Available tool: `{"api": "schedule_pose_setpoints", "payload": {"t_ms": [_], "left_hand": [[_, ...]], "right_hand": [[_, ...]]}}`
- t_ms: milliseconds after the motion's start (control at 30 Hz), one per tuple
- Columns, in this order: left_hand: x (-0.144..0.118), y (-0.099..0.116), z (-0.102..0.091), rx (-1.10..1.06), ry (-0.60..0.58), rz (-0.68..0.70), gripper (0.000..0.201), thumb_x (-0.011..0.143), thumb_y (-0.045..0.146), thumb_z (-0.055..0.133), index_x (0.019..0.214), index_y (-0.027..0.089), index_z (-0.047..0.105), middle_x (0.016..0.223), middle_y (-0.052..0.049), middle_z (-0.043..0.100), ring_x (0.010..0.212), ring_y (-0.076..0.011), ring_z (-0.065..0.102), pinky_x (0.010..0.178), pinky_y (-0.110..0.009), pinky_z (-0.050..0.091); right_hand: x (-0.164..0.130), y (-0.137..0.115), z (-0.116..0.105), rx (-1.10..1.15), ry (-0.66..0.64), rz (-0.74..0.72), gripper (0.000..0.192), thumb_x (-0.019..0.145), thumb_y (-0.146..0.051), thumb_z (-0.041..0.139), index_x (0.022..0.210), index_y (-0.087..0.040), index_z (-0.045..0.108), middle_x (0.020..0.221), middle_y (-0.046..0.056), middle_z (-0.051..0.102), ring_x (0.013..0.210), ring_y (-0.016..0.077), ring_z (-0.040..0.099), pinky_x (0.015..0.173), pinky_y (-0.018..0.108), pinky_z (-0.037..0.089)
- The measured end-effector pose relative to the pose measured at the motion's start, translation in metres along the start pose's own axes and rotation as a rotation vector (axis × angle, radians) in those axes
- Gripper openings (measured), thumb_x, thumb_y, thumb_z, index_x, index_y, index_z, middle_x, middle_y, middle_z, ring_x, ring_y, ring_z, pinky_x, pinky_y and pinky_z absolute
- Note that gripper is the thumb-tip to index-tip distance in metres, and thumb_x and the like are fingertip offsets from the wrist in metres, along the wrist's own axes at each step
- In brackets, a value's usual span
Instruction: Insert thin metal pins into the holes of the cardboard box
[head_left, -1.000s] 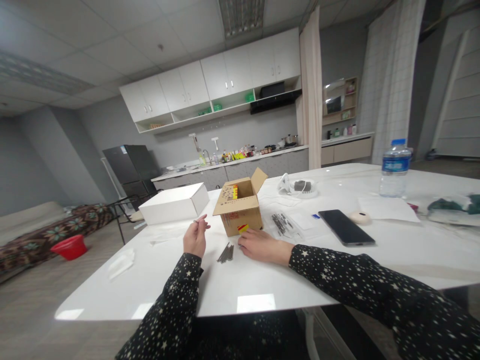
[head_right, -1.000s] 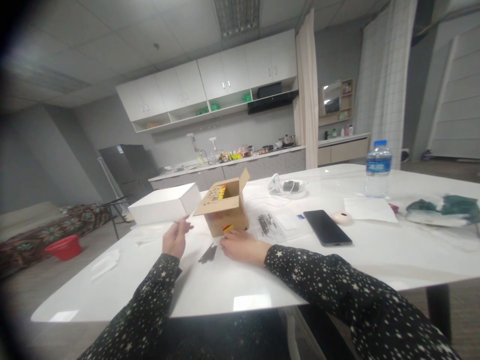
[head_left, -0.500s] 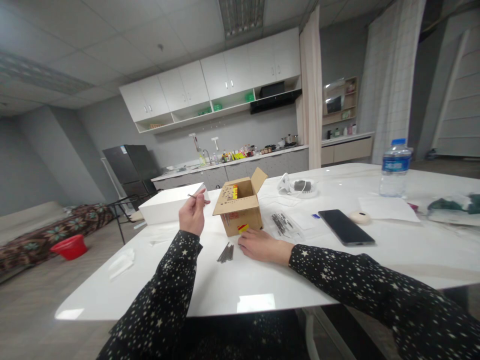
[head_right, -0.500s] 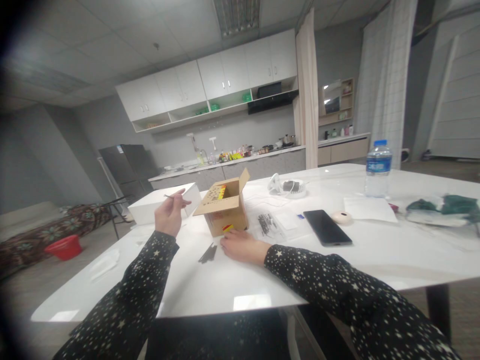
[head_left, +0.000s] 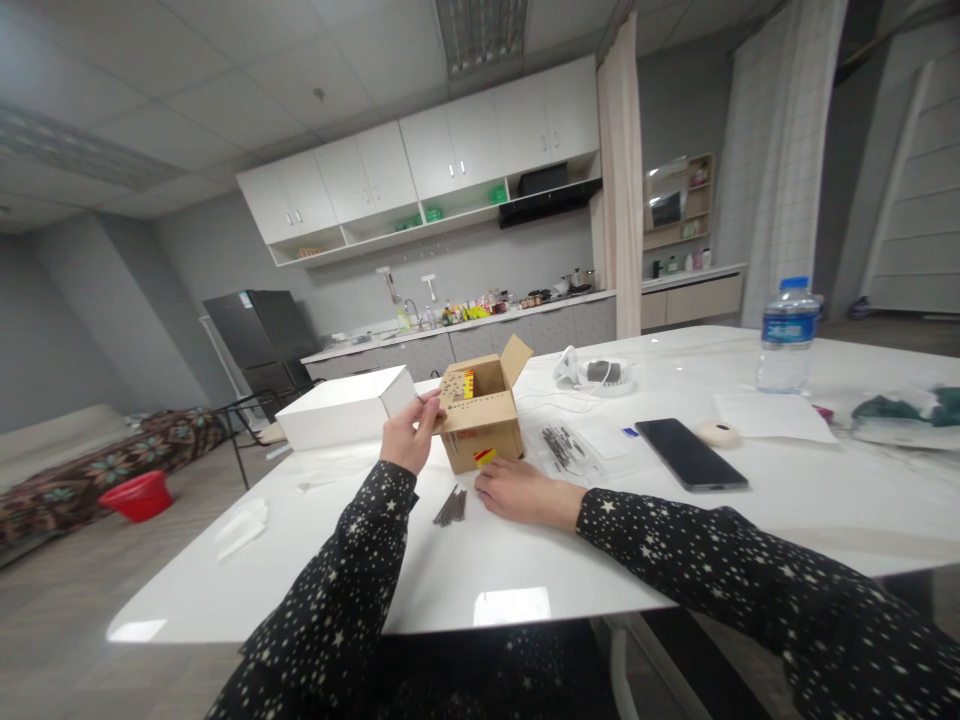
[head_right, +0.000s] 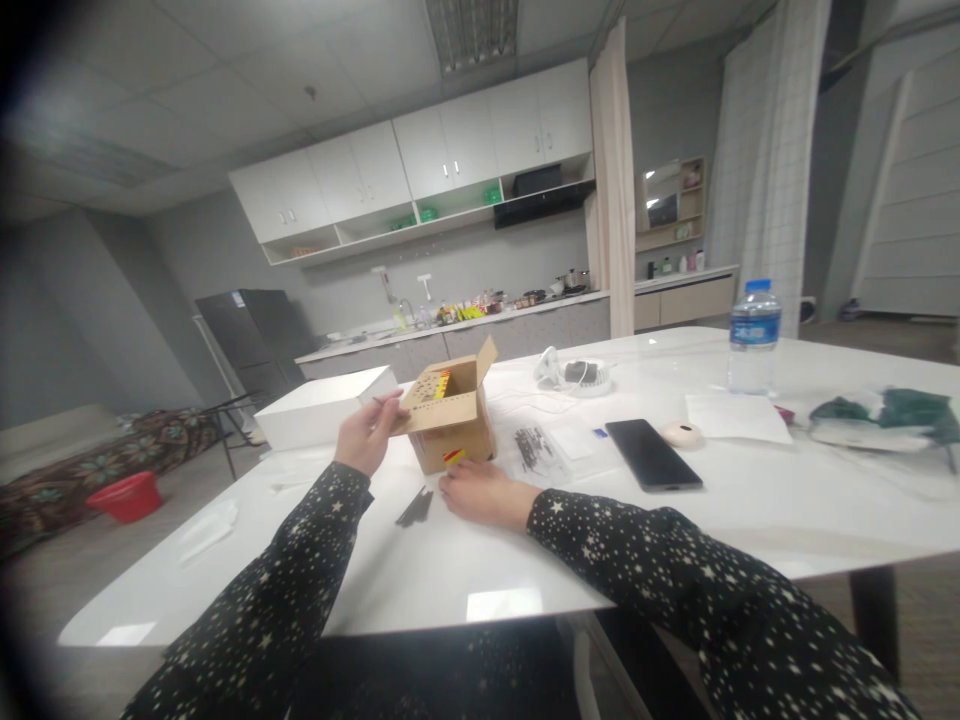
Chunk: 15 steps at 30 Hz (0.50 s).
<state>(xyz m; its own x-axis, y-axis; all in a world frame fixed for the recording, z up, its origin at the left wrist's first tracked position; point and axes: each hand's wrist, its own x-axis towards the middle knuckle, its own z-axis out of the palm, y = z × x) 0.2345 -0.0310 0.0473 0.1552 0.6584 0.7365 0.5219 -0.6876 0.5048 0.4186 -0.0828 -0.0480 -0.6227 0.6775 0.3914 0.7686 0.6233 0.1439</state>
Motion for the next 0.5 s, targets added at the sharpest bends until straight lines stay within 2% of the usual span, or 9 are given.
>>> {"api": "schedule_pose_setpoints", "payload": {"t_ms": [200, 367, 500], "left_hand": [[0.005, 0.002, 0.0, 0.041, -0.07, 0.012, 0.048, 0.09, 0.057, 0.047, 0.109, 0.02, 0.071, 0.085, -0.004, 0.077, 0.087, -0.0201, 0.07, 0.085, -0.032, 0.053], [0.009, 0.003, 0.005, 0.095, -0.076, 0.097, 0.046, 0.091, 0.055, 0.044, 0.087, 0.019, 0.073, 0.095, -0.007, 0.074, 0.09, -0.0202, 0.067, 0.085, -0.031, 0.051], [0.011, -0.001, 0.007, 0.18, -0.061, 0.135, 0.047, 0.092, 0.054, 0.043, 0.08, 0.019, 0.073, 0.084, -0.006, 0.069, 0.078, -0.0168, 0.062, 0.078, -0.029, 0.05]], "right_hand": [[0.001, 0.0, 0.001, -0.002, 0.001, -0.004, 0.029, 0.099, -0.025, 0.041, 0.096, -0.011, 0.066, 0.097, 0.014, 0.066, 0.094, 0.0227, 0.06, 0.086, 0.036, 0.046], [0.0, -0.001, -0.004, 0.001, -0.025, 0.028, 0.028, 0.098, -0.024, 0.042, 0.096, -0.011, 0.067, 0.1, 0.015, 0.067, 0.096, 0.0233, 0.061, 0.087, 0.036, 0.046], [-0.002, 0.0, -0.004, 0.01, -0.01, 0.029, 0.028, 0.098, -0.025, 0.042, 0.095, -0.011, 0.067, 0.098, 0.014, 0.067, 0.095, 0.0233, 0.061, 0.087, 0.036, 0.046]]}}
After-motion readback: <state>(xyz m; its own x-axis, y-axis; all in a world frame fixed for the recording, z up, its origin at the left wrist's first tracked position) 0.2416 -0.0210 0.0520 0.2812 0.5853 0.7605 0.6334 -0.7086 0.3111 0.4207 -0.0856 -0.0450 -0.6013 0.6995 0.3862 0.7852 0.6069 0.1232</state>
